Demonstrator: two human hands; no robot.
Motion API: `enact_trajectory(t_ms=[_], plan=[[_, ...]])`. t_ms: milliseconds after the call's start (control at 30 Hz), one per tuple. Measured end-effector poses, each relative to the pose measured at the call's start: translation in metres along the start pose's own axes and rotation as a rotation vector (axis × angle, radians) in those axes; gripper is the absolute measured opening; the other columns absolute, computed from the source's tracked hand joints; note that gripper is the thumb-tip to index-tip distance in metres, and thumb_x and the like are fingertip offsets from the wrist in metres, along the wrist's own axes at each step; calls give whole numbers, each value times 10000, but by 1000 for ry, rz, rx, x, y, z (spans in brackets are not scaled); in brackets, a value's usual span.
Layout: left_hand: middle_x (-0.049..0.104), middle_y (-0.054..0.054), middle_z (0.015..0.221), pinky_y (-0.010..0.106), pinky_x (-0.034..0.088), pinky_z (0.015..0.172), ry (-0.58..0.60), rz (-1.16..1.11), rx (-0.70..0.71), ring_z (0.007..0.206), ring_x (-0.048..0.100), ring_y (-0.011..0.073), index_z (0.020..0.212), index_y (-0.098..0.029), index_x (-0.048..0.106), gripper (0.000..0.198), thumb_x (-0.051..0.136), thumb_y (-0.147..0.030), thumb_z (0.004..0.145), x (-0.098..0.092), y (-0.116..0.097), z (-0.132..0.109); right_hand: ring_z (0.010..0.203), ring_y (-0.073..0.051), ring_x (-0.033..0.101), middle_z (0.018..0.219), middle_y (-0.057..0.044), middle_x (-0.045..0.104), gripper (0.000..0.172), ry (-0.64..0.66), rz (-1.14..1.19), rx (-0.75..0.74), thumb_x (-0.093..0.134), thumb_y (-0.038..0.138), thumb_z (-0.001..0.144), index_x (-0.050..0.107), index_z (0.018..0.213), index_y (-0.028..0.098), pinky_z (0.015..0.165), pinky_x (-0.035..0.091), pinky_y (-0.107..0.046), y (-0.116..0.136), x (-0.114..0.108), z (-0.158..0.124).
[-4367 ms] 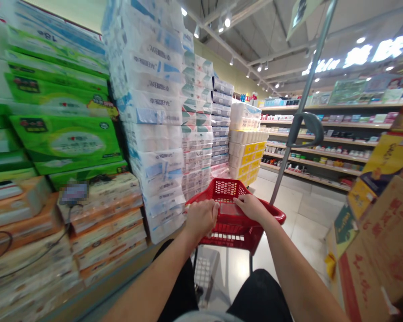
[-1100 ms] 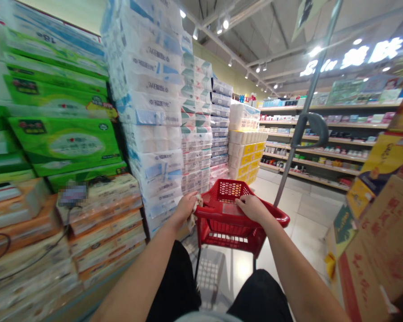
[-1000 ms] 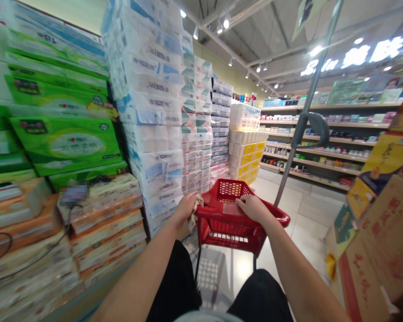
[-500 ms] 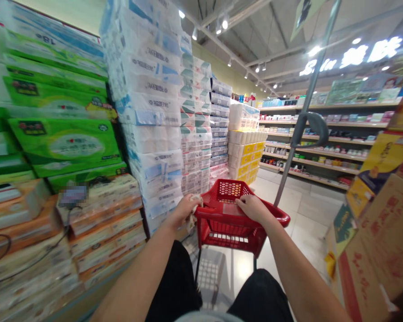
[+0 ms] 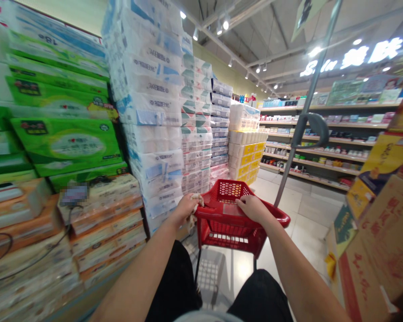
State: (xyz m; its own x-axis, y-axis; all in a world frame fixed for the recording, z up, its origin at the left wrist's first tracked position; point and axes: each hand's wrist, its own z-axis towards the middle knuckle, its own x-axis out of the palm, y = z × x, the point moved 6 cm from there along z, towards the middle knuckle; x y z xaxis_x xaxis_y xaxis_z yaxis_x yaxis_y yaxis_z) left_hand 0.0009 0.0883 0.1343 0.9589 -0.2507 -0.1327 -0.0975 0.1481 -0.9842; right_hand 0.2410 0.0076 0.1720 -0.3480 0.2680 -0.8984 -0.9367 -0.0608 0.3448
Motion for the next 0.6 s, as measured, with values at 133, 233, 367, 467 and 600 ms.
enact_trajectory(t_ms=[133, 233, 367, 467, 600], plan=[[630, -22, 659, 201, 442, 519, 0, 10, 40, 550, 568, 109, 836, -175, 604, 142, 515, -239, 744, -1, 0, 1, 680, -162, 581, 791, -67, 697, 405, -2, 10, 2, 408, 395, 958, 679, 751, 176, 607, 323, -266, 0, 0, -1], [636, -13, 688, 223, 465, 560, -46, 26, 25, 592, 589, 124, 897, -179, 592, 165, 487, -281, 820, -2, -1, -1, 680, -161, 580, 792, -68, 698, 402, -3, 17, 7, 409, 391, 957, 684, 759, 175, 612, 325, -265, 0, -1, -2], [656, 6, 786, 243, 497, 626, -135, 48, 9, 668, 619, 134, 962, -176, 567, 186, 482, -302, 857, -6, -2, -4, 667, -159, 575, 777, -66, 696, 405, -6, 28, 3, 413, 398, 954, 684, 751, 175, 604, 323, -265, 0, -1, -2], [670, 19, 858, 261, 521, 662, -182, -6, 15, 712, 643, 142, 1014, -181, 556, 220, 469, -321, 867, -7, 3, -3, 661, -157, 573, 771, -65, 696, 407, -14, 29, -3, 412, 396, 955, 680, 741, 176, 598, 320, -263, 0, 0, -2], [685, 53, 979, 322, 531, 791, -313, 124, 136, 886, 662, 185, 1048, -191, 585, 262, 434, -301, 864, -15, 6, -3, 669, -157, 573, 788, -64, 698, 401, -21, 25, 4, 412, 399, 956, 676, 749, 181, 598, 318, -261, -1, 0, 0]])
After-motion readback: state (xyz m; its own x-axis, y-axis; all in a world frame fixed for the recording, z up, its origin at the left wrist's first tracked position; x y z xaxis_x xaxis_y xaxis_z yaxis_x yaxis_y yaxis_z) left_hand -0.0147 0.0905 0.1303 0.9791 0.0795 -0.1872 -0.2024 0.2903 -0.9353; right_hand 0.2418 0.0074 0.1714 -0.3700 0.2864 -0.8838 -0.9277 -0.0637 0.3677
